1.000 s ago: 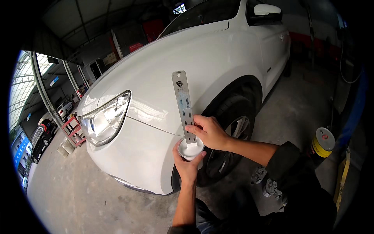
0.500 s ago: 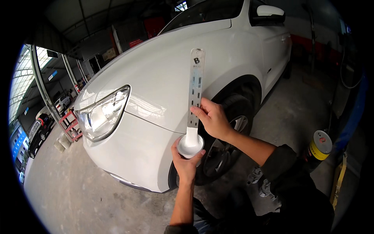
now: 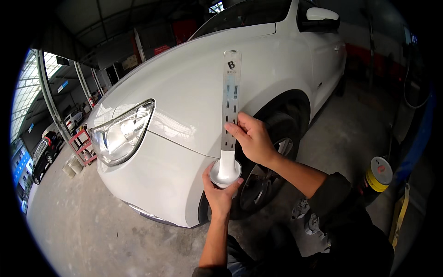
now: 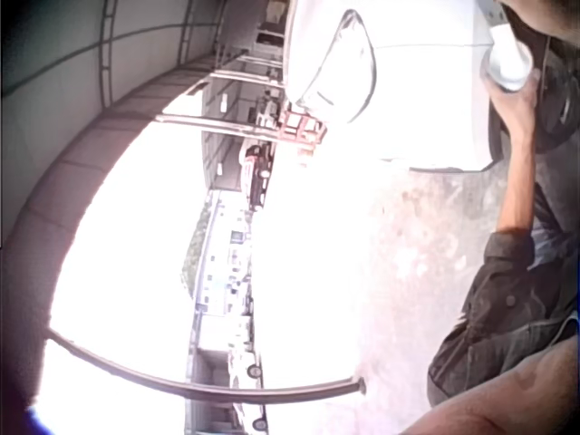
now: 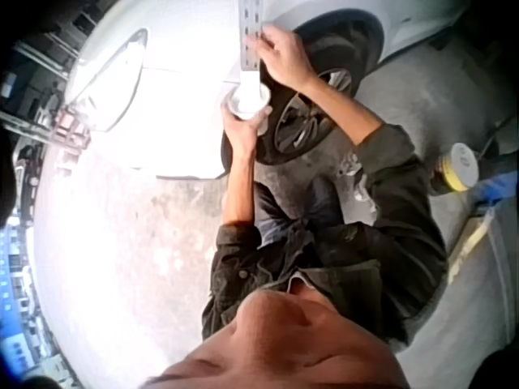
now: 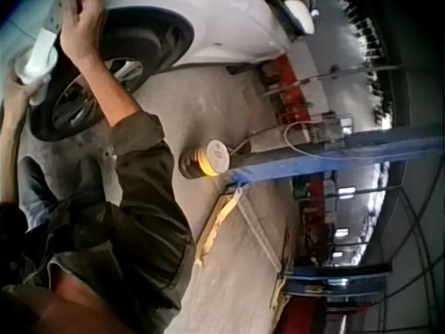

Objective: The person repeatedly dips a metal ruler into a small cup of white paint and applies the paint to the front fender of a white car. The person uses the ruler as a brush to spread the paint in vertical strokes along the car's body panel.

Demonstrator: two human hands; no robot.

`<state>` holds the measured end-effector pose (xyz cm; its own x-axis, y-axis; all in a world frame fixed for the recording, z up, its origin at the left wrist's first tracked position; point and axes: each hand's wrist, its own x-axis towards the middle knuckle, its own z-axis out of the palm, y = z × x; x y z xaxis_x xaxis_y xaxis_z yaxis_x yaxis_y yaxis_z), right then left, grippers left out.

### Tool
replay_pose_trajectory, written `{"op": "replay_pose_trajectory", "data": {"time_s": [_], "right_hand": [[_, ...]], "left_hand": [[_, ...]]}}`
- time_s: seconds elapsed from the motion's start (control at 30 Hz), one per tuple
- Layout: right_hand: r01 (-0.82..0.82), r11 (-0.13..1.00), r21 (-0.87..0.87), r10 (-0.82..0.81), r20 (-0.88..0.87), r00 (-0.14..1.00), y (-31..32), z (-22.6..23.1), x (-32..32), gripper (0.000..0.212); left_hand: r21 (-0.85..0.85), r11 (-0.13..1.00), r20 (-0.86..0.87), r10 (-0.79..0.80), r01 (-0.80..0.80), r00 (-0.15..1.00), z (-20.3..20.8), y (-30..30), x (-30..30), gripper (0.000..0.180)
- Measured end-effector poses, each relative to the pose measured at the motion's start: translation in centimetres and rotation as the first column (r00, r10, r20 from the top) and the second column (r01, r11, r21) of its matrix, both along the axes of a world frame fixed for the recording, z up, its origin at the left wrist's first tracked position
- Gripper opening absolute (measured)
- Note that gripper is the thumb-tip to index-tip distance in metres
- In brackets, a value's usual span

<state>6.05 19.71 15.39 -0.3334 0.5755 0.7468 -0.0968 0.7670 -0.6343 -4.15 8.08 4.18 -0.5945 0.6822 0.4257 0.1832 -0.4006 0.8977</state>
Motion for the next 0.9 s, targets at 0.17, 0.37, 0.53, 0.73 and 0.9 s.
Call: {"op": "replay_pose_trajectory", "data": {"time_s": [0.17, 0.37, 0.53, 0.73, 0.9], "right_hand": [[-0.03, 1.0, 0.008, 0.029, 0.017, 0.999, -0.3, -3.7, -0.5, 0.023], [-0.174, 0.975, -0.137, 0.15, -0.17, 0.974, 3.1, 0.0, -0.6, 0.029], [-0.357, 0.903, -0.238, 0.302, -0.237, 0.923, 6.1, 0.8, -0.9, 0.03], [-0.321, 0.919, -0.229, 0.281, -0.194, 0.94, 6.6, 1.7, -1.3, 0.029], [-0.286, 0.922, -0.26, 0.257, -0.14, 0.956, 6.6, 2.3, -0.9, 0.029]], "left_hand": [[0.048, 0.998, -0.006, -0.03, 0.03, 1.0, -0.1, 0.8, 0.6, 0.086], [0.005, 1.0, -0.033, 0.017, -0.017, 0.999, -0.2, 0.4, 0.3, 0.084], [0.041, 0.999, 0.039, -0.009, 0.008, 0.999, -0.7, 0.7, 1.0, 0.085], [0.048, 0.999, 0.058, -0.007, 0.004, 0.998, -1.3, 0.7, 1.0, 0.083], [0.063, 0.998, 0.128, -0.003, -0.005, 0.992, -1.4, 0.0, 1.2, 0.086]]}}
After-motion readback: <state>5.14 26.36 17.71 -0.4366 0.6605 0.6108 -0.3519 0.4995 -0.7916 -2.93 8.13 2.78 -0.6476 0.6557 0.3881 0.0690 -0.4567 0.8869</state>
